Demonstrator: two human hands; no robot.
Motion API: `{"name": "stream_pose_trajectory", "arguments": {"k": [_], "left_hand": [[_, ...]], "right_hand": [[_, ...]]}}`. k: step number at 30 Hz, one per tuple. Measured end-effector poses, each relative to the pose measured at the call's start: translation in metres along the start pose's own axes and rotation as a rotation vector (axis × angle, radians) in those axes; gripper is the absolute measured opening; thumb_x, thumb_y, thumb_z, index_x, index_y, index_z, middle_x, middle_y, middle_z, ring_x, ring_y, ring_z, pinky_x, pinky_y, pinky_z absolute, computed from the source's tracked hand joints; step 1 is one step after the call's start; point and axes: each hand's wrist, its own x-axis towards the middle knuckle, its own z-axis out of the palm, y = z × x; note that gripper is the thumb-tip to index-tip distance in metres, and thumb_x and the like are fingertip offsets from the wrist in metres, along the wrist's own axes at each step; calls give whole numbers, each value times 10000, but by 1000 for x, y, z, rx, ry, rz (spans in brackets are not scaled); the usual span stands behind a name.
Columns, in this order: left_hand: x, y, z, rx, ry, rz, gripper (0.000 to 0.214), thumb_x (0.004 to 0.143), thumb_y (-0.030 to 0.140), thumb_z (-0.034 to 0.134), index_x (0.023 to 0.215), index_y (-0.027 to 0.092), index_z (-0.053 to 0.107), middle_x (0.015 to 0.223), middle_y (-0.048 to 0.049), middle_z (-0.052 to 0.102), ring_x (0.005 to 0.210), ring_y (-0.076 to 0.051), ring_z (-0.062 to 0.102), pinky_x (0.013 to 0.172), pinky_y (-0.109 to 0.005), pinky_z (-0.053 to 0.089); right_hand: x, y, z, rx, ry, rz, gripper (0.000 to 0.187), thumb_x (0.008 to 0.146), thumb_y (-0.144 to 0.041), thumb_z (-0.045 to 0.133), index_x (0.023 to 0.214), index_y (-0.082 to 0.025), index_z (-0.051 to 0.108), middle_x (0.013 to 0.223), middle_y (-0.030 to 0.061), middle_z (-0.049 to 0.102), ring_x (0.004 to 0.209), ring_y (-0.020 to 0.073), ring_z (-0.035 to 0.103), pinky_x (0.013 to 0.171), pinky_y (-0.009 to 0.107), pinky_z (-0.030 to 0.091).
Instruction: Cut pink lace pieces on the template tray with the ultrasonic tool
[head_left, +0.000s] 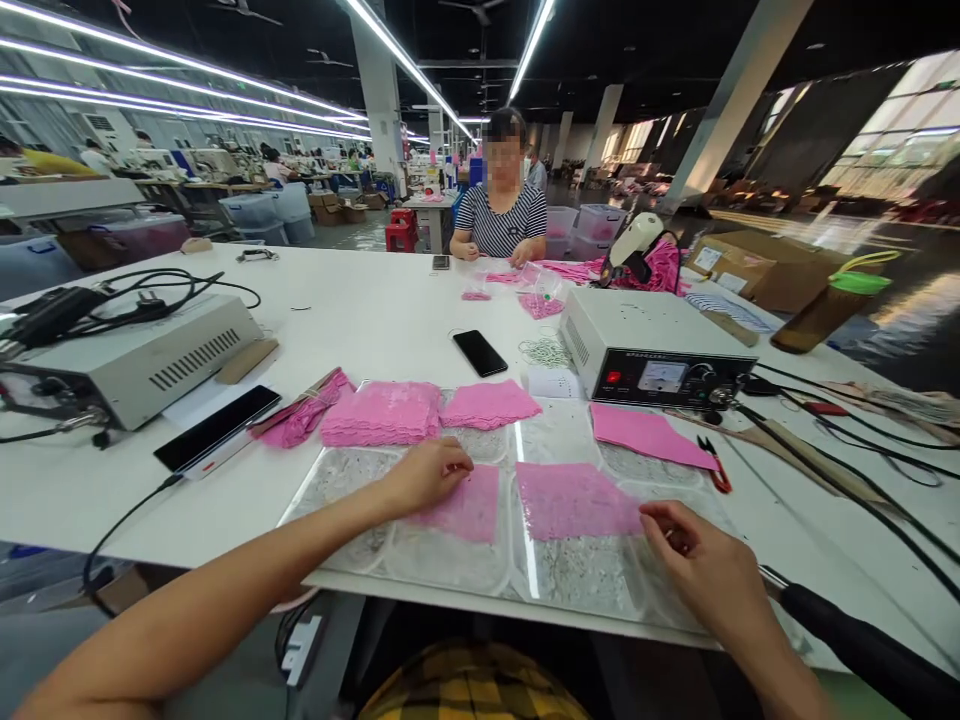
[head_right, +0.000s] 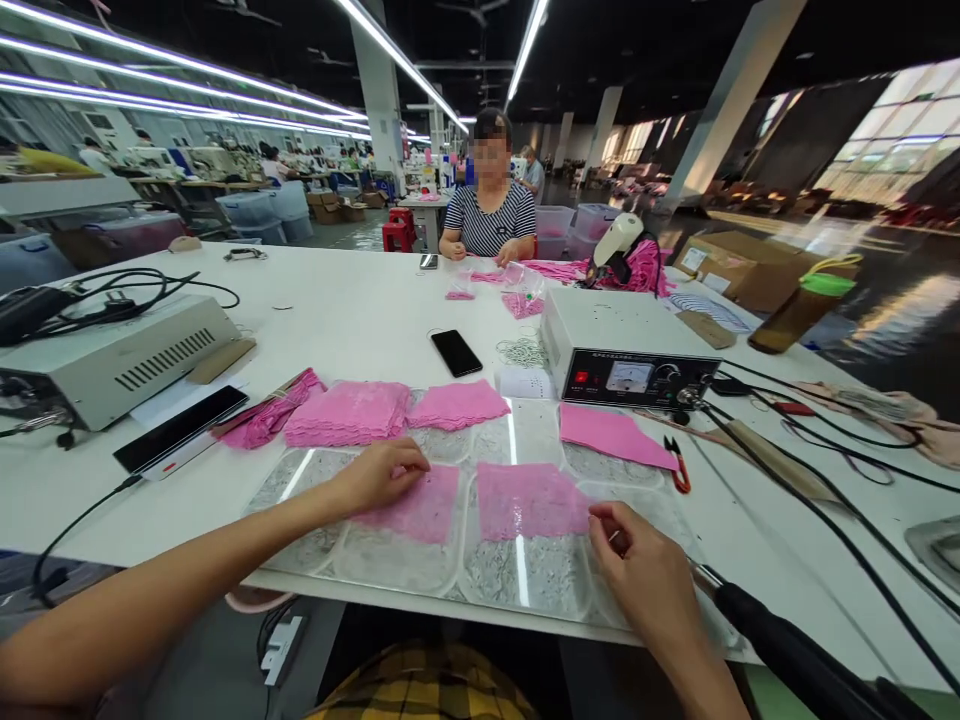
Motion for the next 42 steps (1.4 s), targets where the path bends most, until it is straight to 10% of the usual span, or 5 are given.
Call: {"name": "stream_pose_trajectory", "arguments": {"k": [9,29,35,39,42], "left_hand": [[-9,-16,8,-116,-22,-86,123,848,166,644,896,184,756,802,-19,650,721,-114,601,662,-193,422],[1,-8,1,-210,-69,-156,191,895,158,550,904,145,740,871,-56,668,810,-150,603,721,-224,423],[-65,11,-47,-360,-493,7,251,815,309,703,599,179,705,531,25,631,454,-84,526,466,-179,378],[-99,7,-51,-94,-286,25,303,969,292,444,1016,194,727,1044,-90,716,895,-185,672,784,-245,508],[-109,-15,-34,170,-94,49,446,966,350,447,1402,258,478,1465,-86,448,1337,-292,434,1092,-445,359]], "right_hand": [[3,-94,71,219,-385,-593,192,879,-212,494,843,-210,683,764,29,663,594,117,574,553,230,449],[-2,-95,91,123,-441,-675,220,857,-133,506,895,-214,707,821,38,666,693,127,619,620,225,482],[5,-84,79,249,-393,-589,186,865,-191,493,869,-201,679,778,29,678,602,112,586,565,228,473],[24,-66,61,275,-298,-472,166,841,-283,538,828,-218,690,778,24,697,613,126,595,551,242,471],[48,-44,46,209,-89,-321,223,812,-382,546,800,-219,698,802,38,713,632,145,606,578,266,479]]}}
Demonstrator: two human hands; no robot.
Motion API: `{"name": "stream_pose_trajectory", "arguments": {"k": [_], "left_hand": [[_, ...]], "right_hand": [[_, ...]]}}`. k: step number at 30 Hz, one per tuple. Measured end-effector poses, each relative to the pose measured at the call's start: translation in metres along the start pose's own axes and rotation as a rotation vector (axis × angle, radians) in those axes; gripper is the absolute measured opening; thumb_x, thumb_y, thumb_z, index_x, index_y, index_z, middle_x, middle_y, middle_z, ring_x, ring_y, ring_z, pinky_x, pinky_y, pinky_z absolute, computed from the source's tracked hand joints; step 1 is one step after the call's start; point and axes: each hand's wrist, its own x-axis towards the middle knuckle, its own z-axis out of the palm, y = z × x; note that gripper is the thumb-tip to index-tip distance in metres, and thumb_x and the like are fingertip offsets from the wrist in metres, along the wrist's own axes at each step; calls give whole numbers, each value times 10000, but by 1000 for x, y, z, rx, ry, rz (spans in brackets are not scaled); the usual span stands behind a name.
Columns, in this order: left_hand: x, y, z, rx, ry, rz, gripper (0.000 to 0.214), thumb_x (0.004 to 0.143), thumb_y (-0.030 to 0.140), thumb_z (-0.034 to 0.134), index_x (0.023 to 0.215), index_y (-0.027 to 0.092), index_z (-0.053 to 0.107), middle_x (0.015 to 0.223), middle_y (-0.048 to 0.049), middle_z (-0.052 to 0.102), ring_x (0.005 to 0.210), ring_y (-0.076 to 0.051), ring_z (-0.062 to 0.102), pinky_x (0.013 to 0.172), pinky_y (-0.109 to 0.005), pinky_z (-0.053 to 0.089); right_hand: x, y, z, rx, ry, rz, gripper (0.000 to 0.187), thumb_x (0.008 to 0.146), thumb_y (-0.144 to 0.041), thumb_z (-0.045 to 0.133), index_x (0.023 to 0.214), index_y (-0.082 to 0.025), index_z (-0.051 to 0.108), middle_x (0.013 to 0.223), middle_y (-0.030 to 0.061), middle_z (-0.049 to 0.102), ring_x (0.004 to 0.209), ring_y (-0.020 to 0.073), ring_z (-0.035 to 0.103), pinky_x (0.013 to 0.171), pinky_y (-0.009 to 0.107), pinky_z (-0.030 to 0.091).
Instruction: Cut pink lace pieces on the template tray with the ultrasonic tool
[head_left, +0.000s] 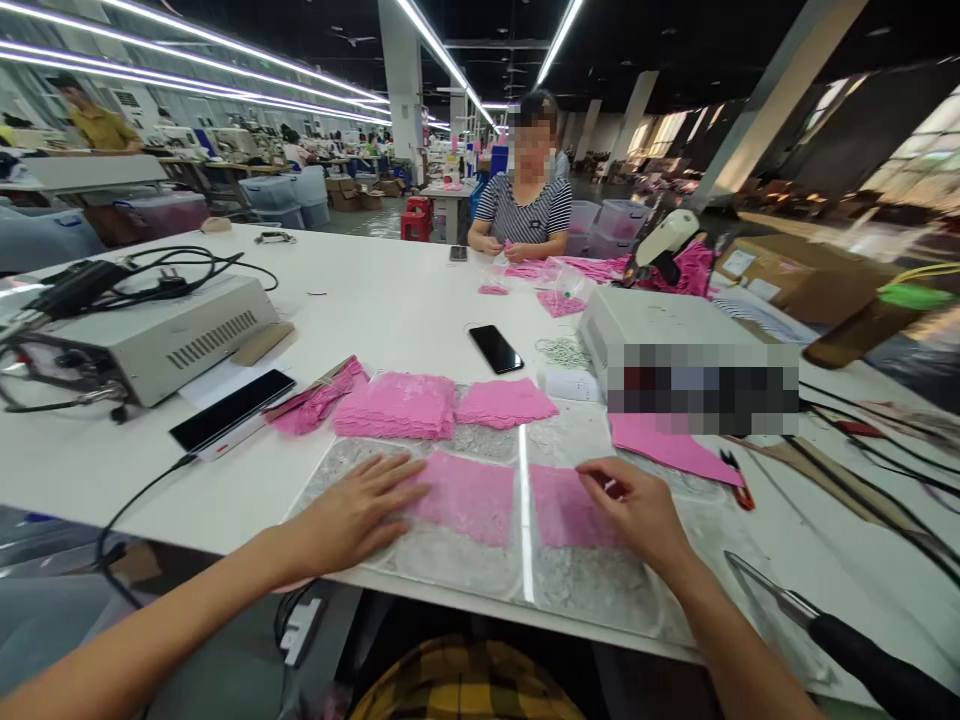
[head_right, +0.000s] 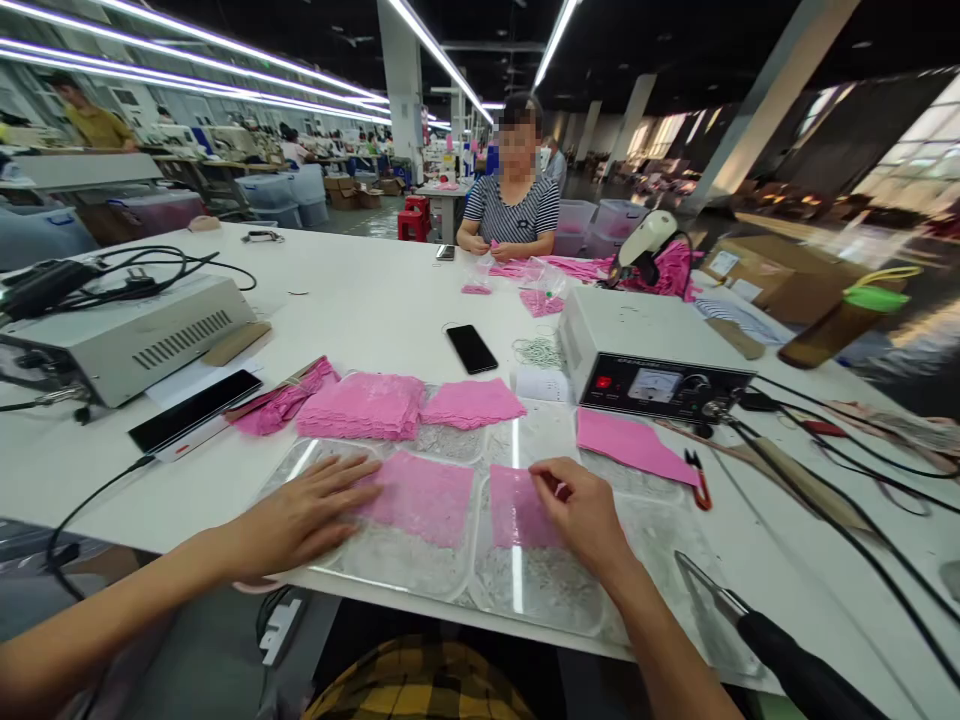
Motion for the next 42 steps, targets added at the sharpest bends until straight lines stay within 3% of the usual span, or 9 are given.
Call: {"name": "stream_pose_trajectory", "arguments": {"k": [5,8,11,15,20,25,29,34,42], "left_hand": [[-18,-24,37,160,116,32,526,963,402,460,1470,361,327,1489,-13,410,1358,-255,418,1129,-434,317],[-24,-30,41,170,126,15,515,945,364,473,1442,427,354,1470,28,434,1309,-248,483,1113,-447,343],[-11,-32,32,131,156,13,437,934,344,461,1361,435,487,1429,22,494,1248,-254,538,1076,-460,390],[41,-18,10,3,210,56,331,947,331,421,1156,332,677,1316,-44,600,1136,-240,602,989,-402,474],[131,17,-5,-261,92,48,262,911,208,490,1040,205,719,1189,-97,655,1079,-254,612,947,-405,483],[229,42,16,-343,47,14,150,901,218,581,951,172,714,1030,-71,691,996,-212,631,922,-354,491],[293,58,37,-399,-35,-25,244,931,309,586,1097,134,615,1103,-78,630,980,-198,621,872,-407,525],[330,68,50,-509,-141,-27,295,942,336,567,1167,146,582,1171,-84,596,1003,-210,610,856,-402,537],[341,63,57,-645,-227,-90,321,929,342,583,1176,136,582,1181,-80,592,1004,-224,610,836,-395,543]], "right_hand": [[20,46,-29,-220,236,172,293,806,-380,486,832,-182,699,838,76,719,677,179,609,673,323,478],[28,64,-31,-303,234,226,242,786,-288,507,874,-171,700,862,76,713,719,180,612,695,312,460],[37,71,-25,-342,181,220,226,741,-185,552,912,-174,701,925,72,695,795,171,603,748,294,437],[44,75,-22,-367,127,198,184,752,-133,546,804,-191,713,873,59,683,860,173,576,763,276,403],[42,80,-22,-371,125,181,195,779,-161,512,776,-190,705,859,53,688,862,178,579,750,283,405],[42,81,-22,-341,135,167,165,761,-179,514,729,-195,675,811,35,674,785,168,588,698,276,412],[43,80,-23,-305,140,157,125,739,-180,541,696,-198,656,756,23,660,711,154,581,648,262,402],[42,82,-23,-264,151,149,124,750,-199,547,698,-200,659,739,25,651,672,146,568,619,257,395],[43,83,-20,-242,156,162,128,739,-158,552,701,-201,667,736,23,645,702,146,559,645,259,397]]}}
